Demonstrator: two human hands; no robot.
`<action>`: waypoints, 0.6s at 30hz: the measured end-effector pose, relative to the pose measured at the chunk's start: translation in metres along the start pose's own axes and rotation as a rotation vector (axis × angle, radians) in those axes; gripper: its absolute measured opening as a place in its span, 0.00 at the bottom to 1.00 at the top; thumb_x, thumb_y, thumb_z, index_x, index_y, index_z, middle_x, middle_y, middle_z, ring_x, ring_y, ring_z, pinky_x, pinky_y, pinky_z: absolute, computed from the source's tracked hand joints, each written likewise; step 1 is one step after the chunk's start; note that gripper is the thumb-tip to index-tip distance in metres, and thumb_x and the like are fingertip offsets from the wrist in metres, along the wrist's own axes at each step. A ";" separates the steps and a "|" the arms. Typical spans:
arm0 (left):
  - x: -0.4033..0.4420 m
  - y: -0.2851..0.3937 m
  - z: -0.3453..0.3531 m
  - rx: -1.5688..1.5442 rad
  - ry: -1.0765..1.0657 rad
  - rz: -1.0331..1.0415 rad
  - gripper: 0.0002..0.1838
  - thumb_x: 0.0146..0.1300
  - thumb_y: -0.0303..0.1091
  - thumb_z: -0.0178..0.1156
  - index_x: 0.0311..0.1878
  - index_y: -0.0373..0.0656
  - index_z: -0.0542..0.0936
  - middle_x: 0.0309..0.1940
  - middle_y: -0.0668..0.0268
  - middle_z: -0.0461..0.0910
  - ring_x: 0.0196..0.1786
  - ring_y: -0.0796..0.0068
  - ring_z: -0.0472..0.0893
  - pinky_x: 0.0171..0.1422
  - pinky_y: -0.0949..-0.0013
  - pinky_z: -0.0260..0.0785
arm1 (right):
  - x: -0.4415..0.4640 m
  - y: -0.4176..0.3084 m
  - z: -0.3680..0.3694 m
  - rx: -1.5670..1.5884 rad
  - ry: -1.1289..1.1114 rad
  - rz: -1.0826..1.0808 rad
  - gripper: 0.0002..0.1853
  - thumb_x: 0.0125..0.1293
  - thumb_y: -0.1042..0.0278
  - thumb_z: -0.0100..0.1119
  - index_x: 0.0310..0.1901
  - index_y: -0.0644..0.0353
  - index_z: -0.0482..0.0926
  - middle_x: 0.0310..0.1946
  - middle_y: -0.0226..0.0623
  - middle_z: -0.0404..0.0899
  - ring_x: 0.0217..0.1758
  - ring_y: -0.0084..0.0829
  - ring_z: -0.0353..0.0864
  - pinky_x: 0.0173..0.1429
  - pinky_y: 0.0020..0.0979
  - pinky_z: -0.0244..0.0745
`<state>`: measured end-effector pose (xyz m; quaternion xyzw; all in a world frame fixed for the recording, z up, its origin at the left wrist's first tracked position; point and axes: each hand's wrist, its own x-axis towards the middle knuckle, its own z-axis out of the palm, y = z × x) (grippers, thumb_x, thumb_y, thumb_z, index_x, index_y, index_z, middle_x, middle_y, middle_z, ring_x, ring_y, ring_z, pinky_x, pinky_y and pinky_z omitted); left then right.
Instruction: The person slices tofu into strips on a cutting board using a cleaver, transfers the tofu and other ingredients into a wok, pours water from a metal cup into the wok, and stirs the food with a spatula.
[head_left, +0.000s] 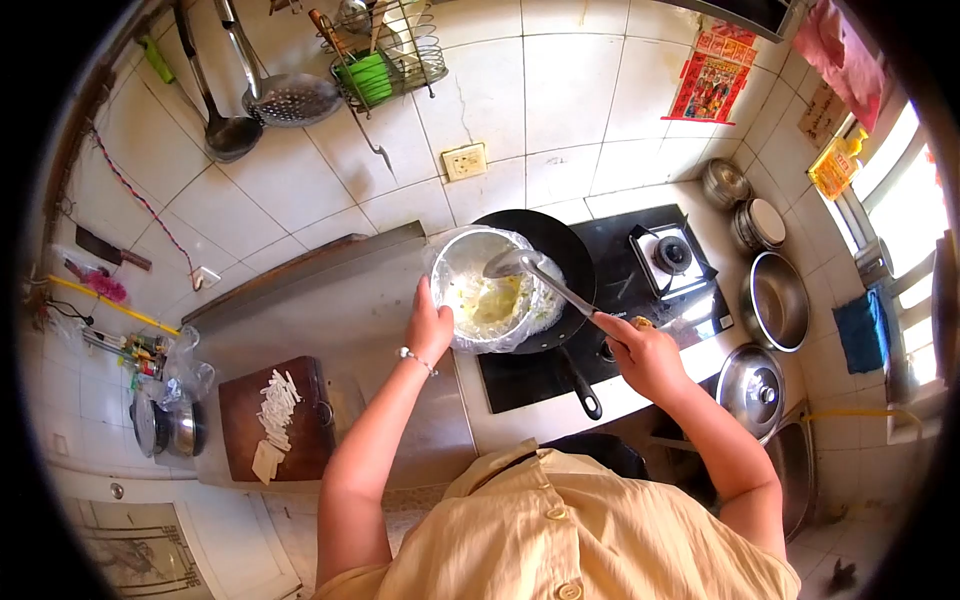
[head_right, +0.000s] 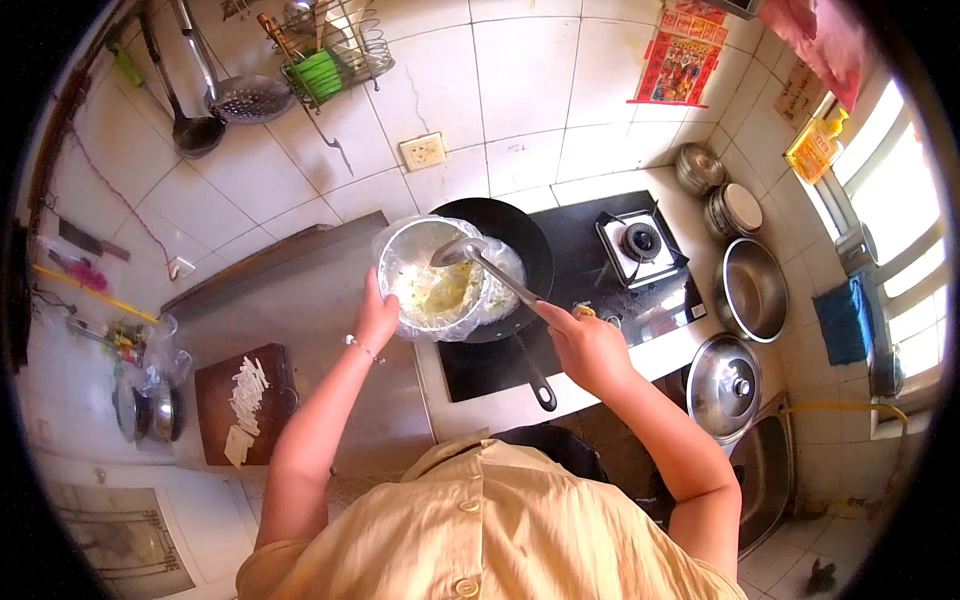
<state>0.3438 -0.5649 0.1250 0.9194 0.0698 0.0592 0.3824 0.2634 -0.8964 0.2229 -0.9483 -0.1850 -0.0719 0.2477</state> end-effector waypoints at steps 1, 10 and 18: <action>0.003 0.006 -0.005 0.093 0.024 0.083 0.34 0.57 0.28 0.50 0.68 0.35 0.55 0.64 0.44 0.64 0.58 0.44 0.72 0.58 0.55 0.69 | 0.003 0.000 0.005 -0.014 -0.019 0.002 0.20 0.62 0.70 0.55 0.57 0.48 0.74 0.24 0.48 0.77 0.26 0.50 0.80 0.31 0.45 0.75; 0.032 0.044 -0.015 0.373 0.014 0.237 0.31 0.55 0.25 0.50 0.66 0.41 0.59 0.63 0.50 0.66 0.46 0.43 0.78 0.41 0.48 0.74 | -0.006 -0.005 0.030 0.255 -0.121 0.108 0.19 0.61 0.71 0.53 0.56 0.51 0.75 0.38 0.48 0.81 0.38 0.53 0.80 0.42 0.46 0.75; 0.041 0.054 0.001 0.599 -0.004 0.388 0.32 0.57 0.25 0.50 0.68 0.45 0.58 0.66 0.50 0.63 0.33 0.49 0.82 0.33 0.54 0.76 | -0.009 0.010 0.044 0.078 -0.099 0.087 0.19 0.63 0.67 0.52 0.57 0.48 0.74 0.27 0.51 0.78 0.32 0.52 0.80 0.37 0.47 0.75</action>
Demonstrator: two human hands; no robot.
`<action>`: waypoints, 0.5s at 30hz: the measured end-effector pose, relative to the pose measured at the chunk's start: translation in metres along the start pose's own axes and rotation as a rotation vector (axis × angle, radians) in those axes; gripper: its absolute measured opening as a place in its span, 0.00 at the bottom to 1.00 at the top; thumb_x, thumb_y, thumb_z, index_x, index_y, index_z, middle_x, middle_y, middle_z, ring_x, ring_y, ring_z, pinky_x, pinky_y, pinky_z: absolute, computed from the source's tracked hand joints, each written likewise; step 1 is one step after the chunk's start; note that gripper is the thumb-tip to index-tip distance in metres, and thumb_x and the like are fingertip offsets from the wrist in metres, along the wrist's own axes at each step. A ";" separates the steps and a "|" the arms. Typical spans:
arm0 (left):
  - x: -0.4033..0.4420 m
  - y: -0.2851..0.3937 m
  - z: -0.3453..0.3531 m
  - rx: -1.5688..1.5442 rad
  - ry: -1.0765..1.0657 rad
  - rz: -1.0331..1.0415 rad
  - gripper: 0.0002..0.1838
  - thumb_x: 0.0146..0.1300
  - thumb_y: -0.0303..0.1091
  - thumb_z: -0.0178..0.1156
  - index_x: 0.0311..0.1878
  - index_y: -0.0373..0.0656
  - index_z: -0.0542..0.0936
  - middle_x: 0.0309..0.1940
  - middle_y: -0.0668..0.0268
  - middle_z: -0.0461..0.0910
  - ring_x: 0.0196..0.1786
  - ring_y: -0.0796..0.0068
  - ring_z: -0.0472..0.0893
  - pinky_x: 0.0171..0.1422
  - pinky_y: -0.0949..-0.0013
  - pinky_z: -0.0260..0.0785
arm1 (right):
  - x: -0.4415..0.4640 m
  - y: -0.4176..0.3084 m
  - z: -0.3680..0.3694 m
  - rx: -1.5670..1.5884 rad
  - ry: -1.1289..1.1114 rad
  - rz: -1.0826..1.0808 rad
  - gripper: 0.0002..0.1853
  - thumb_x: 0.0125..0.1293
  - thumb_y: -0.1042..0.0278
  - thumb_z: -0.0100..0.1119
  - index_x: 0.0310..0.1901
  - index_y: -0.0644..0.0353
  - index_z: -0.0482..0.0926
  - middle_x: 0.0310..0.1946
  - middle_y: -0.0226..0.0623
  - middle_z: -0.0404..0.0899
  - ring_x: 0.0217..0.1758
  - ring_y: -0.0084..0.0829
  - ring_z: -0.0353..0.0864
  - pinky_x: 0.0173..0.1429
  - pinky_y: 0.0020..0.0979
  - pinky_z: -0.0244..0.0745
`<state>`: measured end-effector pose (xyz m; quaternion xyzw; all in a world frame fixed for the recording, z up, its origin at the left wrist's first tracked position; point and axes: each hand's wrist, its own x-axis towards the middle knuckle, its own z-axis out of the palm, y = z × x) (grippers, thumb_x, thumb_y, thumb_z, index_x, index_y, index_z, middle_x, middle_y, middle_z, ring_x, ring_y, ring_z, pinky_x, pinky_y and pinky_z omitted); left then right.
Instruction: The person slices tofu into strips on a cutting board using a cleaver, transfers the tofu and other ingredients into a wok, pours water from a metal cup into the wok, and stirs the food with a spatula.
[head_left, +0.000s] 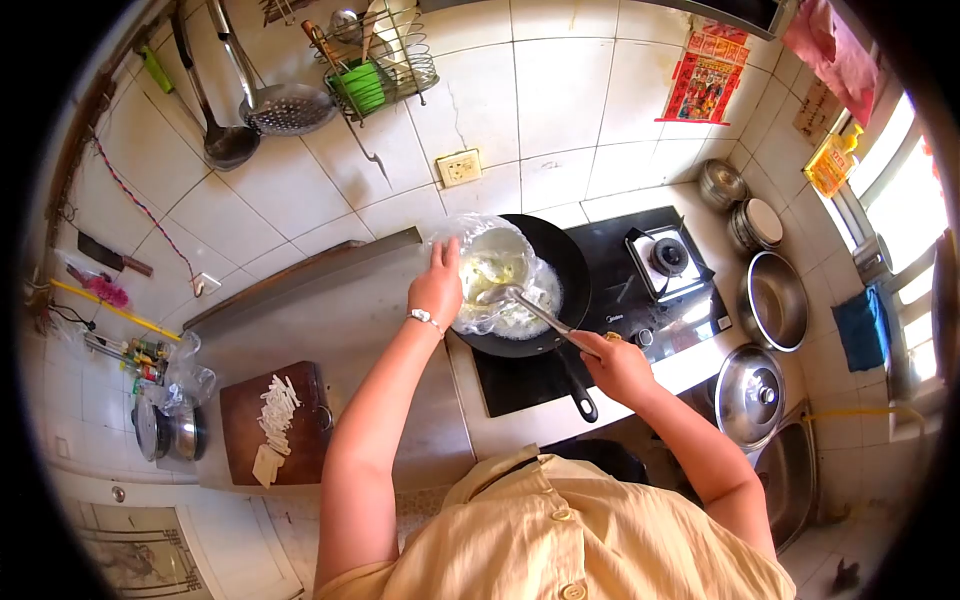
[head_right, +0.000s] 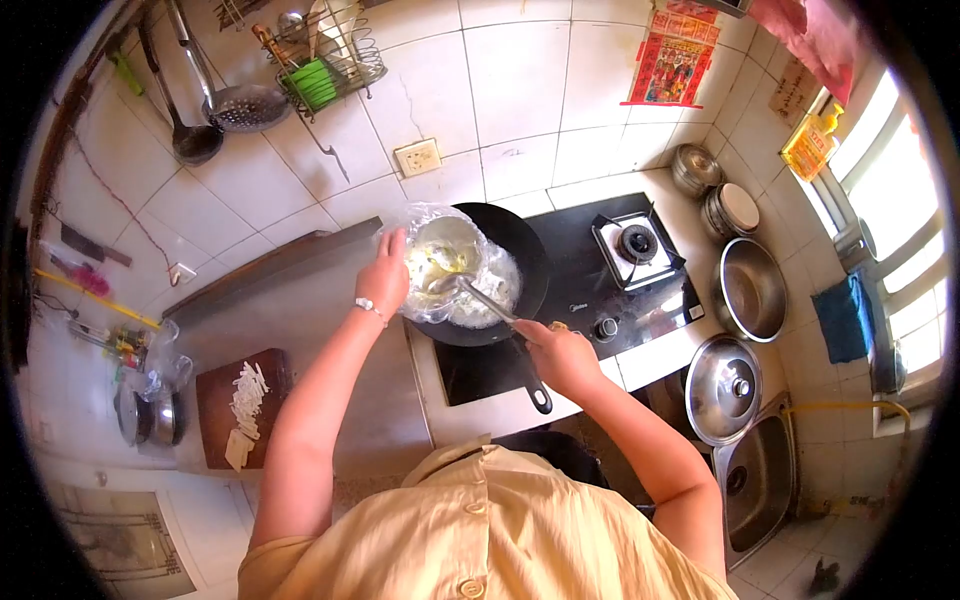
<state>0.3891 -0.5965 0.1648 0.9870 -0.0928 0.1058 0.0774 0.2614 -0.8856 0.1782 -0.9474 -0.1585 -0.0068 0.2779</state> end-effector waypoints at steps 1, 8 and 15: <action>0.002 0.004 0.000 0.049 -0.037 0.037 0.34 0.56 0.24 0.50 0.69 0.45 0.57 0.67 0.50 0.62 0.32 0.50 0.82 0.32 0.55 0.77 | 0.002 -0.001 0.002 -0.040 0.019 0.004 0.19 0.63 0.66 0.52 0.57 0.47 0.74 0.25 0.49 0.79 0.29 0.50 0.80 0.34 0.47 0.75; 0.009 0.013 0.001 0.099 0.000 0.210 0.32 0.58 0.27 0.50 0.69 0.47 0.59 0.67 0.54 0.63 0.32 0.50 0.82 0.32 0.54 0.77 | 0.015 0.009 0.008 -0.087 0.085 -0.037 0.19 0.64 0.66 0.52 0.58 0.46 0.73 0.20 0.46 0.77 0.23 0.49 0.79 0.29 0.46 0.74; 0.007 0.024 -0.020 0.301 0.232 0.390 0.34 0.56 0.25 0.52 0.68 0.54 0.63 0.69 0.58 0.62 0.28 0.61 0.79 0.28 0.62 0.76 | 0.021 0.006 -0.005 -0.062 0.169 0.023 0.22 0.62 0.73 0.56 0.58 0.45 0.73 0.27 0.47 0.77 0.28 0.49 0.79 0.32 0.44 0.74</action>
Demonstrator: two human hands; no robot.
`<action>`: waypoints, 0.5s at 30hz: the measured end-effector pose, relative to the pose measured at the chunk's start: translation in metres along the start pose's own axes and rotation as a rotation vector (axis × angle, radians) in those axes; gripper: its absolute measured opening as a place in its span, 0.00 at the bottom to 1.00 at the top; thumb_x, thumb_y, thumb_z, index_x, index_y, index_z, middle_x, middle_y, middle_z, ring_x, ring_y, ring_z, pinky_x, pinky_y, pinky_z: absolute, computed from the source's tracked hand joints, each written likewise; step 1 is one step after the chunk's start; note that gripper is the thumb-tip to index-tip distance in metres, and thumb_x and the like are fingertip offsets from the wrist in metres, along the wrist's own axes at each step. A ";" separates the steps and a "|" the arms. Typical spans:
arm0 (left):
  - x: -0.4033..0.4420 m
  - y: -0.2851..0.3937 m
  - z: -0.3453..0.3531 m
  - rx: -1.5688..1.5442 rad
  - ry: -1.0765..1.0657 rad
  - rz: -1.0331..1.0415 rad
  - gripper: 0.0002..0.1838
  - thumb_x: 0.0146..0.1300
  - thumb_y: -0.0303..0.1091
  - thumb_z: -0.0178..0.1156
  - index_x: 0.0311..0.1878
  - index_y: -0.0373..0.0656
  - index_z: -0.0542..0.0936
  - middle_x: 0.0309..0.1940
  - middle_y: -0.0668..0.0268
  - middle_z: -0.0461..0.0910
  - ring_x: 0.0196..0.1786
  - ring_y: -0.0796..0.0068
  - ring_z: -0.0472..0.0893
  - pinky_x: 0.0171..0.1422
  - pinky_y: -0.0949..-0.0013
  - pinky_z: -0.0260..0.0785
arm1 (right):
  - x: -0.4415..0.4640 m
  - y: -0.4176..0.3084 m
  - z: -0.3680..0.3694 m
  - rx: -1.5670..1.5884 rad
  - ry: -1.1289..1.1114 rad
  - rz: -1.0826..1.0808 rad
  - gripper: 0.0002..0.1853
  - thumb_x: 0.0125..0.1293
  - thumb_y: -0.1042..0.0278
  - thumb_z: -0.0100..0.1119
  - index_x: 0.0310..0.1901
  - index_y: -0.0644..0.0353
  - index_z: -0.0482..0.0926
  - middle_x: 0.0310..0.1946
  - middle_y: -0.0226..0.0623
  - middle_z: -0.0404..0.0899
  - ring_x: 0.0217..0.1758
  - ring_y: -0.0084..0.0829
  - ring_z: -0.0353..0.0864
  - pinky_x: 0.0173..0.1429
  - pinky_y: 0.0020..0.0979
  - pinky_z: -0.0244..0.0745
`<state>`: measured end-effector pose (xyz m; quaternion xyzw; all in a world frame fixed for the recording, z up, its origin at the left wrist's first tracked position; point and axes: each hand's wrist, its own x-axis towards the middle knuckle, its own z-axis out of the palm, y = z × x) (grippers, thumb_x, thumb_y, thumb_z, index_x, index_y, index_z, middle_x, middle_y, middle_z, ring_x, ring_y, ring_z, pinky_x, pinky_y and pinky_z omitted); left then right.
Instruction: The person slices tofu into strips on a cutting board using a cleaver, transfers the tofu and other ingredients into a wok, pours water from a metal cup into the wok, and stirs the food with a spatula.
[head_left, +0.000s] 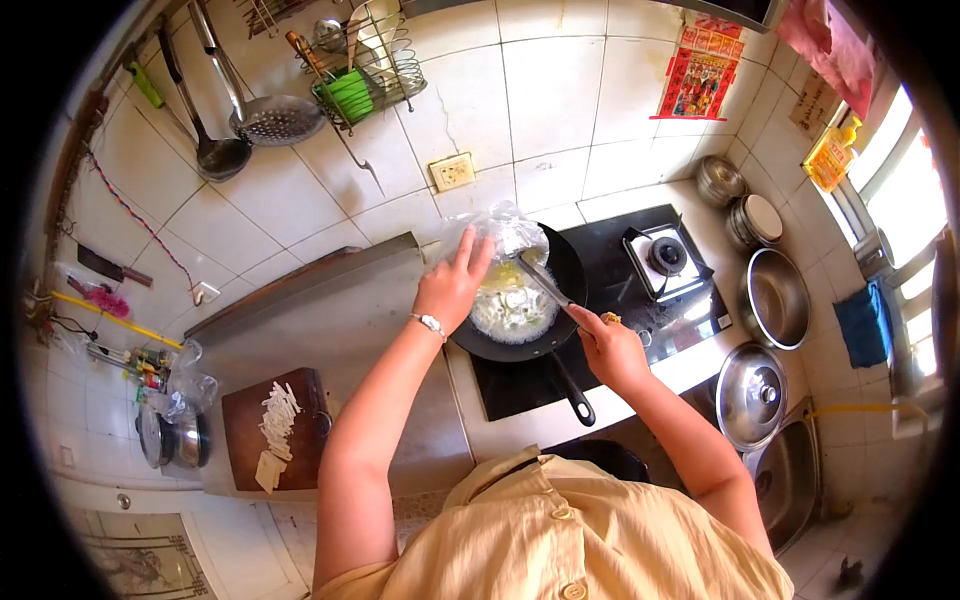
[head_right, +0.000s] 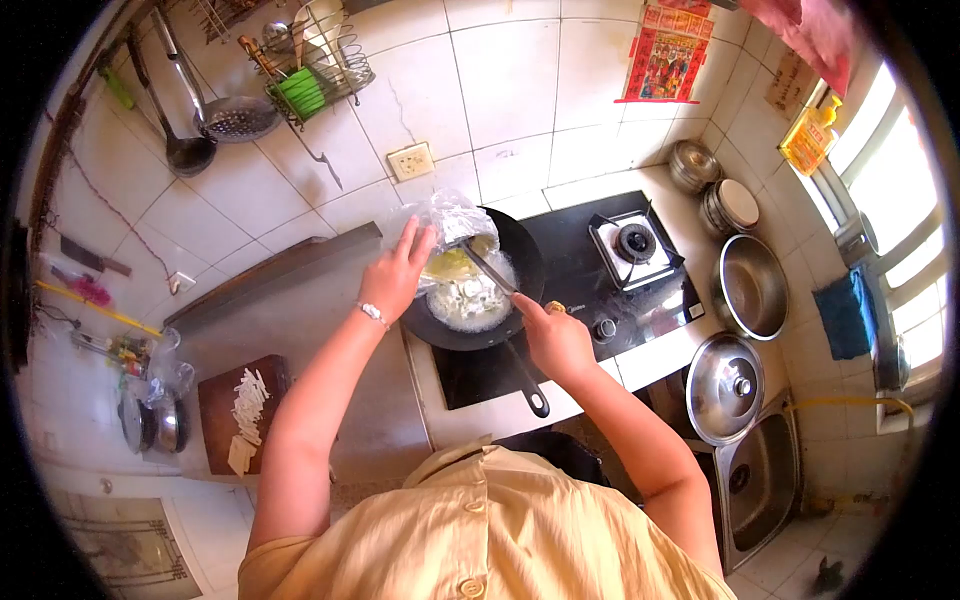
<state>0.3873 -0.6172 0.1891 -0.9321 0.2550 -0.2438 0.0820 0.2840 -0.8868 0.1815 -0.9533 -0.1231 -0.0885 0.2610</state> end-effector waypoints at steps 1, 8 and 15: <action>0.001 0.000 -0.006 0.053 0.052 0.025 0.34 0.55 0.25 0.53 0.68 0.57 0.64 0.69 0.59 0.62 0.26 0.65 0.77 0.27 0.64 0.76 | 0.000 -0.001 -0.003 -0.011 0.012 0.011 0.22 0.62 0.73 0.56 0.59 0.45 0.73 0.27 0.46 0.76 0.28 0.49 0.79 0.32 0.44 0.74; 0.028 -0.014 -0.041 0.165 0.270 0.201 0.32 0.52 0.28 0.56 0.64 0.56 0.69 0.65 0.59 0.68 0.20 0.76 0.72 0.21 0.72 0.72 | 0.001 -0.005 -0.016 -0.017 0.067 -0.043 0.24 0.61 0.75 0.56 0.60 0.46 0.72 0.26 0.45 0.75 0.27 0.48 0.78 0.31 0.43 0.74; 0.059 -0.025 -0.052 0.201 0.208 0.277 0.31 0.52 0.29 0.56 0.63 0.58 0.71 0.62 0.65 0.72 0.21 0.75 0.75 0.23 0.70 0.73 | -0.001 -0.004 -0.013 -0.249 -0.028 -0.172 0.31 0.55 0.74 0.53 0.63 0.44 0.69 0.25 0.46 0.74 0.21 0.42 0.78 0.24 0.41 0.74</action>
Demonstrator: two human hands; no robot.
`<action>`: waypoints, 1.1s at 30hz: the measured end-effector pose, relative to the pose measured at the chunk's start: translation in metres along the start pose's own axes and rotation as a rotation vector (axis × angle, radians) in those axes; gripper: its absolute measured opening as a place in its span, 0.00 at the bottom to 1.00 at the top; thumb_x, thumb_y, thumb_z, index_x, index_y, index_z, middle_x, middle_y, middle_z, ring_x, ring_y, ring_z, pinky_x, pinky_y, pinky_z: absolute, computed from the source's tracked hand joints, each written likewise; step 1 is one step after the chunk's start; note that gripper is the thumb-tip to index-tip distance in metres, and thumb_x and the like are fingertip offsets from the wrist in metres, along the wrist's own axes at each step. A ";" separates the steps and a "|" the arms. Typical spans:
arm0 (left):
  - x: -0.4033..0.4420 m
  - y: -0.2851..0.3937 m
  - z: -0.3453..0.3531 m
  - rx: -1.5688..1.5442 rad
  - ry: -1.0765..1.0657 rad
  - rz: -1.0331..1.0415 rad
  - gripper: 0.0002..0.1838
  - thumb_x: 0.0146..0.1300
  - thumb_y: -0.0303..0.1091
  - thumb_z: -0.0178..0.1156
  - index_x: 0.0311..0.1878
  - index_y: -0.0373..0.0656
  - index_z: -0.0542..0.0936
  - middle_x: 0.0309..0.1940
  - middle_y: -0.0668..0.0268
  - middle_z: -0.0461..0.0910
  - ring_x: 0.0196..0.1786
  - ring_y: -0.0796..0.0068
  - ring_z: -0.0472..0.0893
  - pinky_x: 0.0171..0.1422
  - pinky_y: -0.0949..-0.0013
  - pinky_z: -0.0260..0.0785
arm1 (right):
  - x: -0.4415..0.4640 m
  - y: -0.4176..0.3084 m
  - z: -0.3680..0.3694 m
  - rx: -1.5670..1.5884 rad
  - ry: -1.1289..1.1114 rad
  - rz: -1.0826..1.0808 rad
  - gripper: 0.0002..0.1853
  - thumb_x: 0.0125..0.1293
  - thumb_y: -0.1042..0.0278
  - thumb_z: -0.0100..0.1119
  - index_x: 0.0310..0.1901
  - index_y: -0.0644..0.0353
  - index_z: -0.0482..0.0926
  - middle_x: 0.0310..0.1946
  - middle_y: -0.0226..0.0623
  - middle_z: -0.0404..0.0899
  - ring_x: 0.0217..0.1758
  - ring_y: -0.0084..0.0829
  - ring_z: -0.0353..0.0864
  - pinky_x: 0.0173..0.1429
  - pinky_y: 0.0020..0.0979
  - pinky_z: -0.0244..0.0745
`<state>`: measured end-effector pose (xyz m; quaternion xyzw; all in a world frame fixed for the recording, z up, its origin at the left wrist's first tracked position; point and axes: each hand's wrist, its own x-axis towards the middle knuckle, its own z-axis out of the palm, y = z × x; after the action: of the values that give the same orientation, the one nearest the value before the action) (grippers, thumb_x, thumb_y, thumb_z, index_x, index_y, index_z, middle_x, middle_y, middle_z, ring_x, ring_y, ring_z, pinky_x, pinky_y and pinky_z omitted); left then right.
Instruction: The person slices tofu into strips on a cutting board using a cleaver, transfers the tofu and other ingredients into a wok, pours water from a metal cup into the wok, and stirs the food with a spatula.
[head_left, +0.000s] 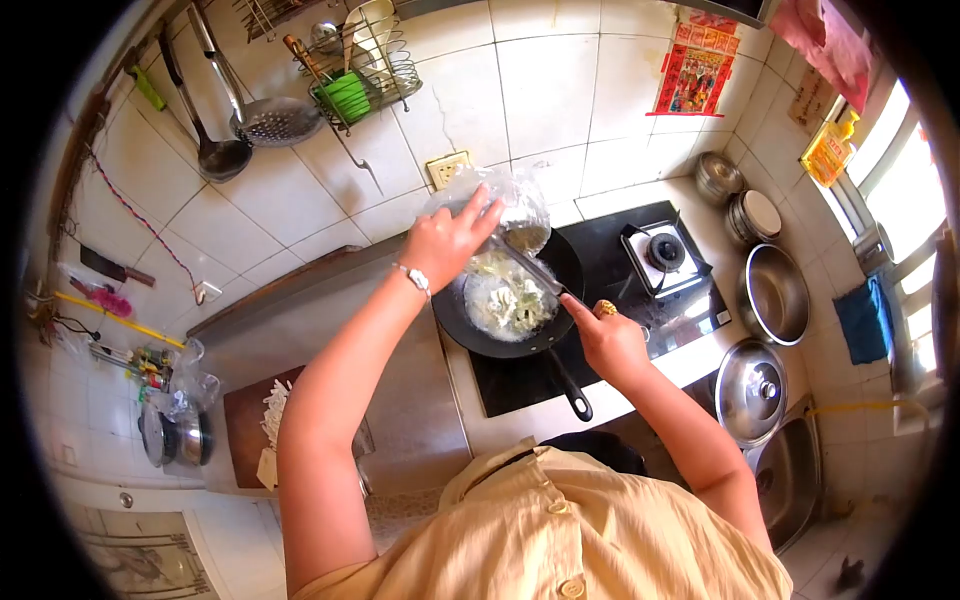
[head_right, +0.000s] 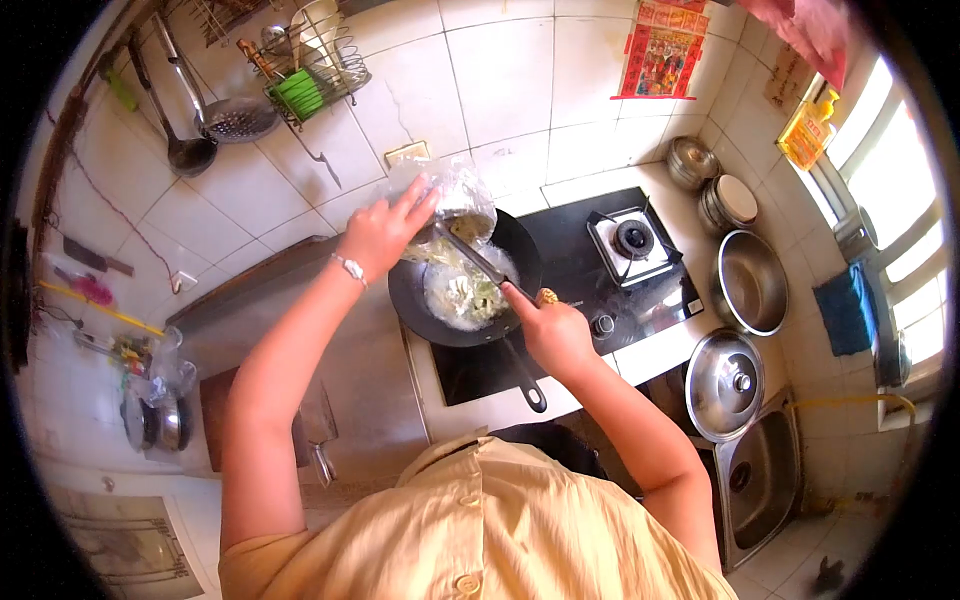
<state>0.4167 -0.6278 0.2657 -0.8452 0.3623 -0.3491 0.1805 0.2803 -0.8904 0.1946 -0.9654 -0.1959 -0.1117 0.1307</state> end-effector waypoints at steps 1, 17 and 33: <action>0.002 -0.003 0.004 -0.016 -0.030 0.001 0.33 0.51 0.27 0.56 0.64 0.57 0.69 0.64 0.67 0.70 0.22 0.74 0.75 0.23 0.70 0.74 | -0.001 -0.001 -0.001 -0.044 -0.032 -0.039 0.33 0.53 0.75 0.53 0.64 0.44 0.68 0.26 0.46 0.74 0.21 0.42 0.78 0.24 0.41 0.74; -0.005 -0.019 0.044 -0.161 -0.275 -0.193 0.34 0.54 0.23 0.50 0.67 0.54 0.64 0.64 0.64 0.70 0.29 0.62 0.82 0.29 0.61 0.77 | -0.055 0.031 -0.008 -0.112 -0.183 0.087 0.28 0.58 0.74 0.53 0.62 0.42 0.71 0.30 0.46 0.76 0.23 0.43 0.79 0.26 0.40 0.75; -0.186 -0.064 0.034 -0.773 -0.393 -1.150 0.31 0.55 0.27 0.49 0.66 0.47 0.65 0.53 0.50 0.77 0.53 0.51 0.78 0.57 0.58 0.69 | -0.011 -0.001 -0.041 0.253 0.092 0.058 0.23 0.61 0.75 0.57 0.58 0.47 0.74 0.29 0.41 0.77 0.28 0.45 0.80 0.32 0.40 0.76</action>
<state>0.3805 -0.4454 0.1929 -0.9528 -0.0819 -0.0772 -0.2820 0.2634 -0.9057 0.2302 -0.9403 -0.1744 -0.1262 0.2636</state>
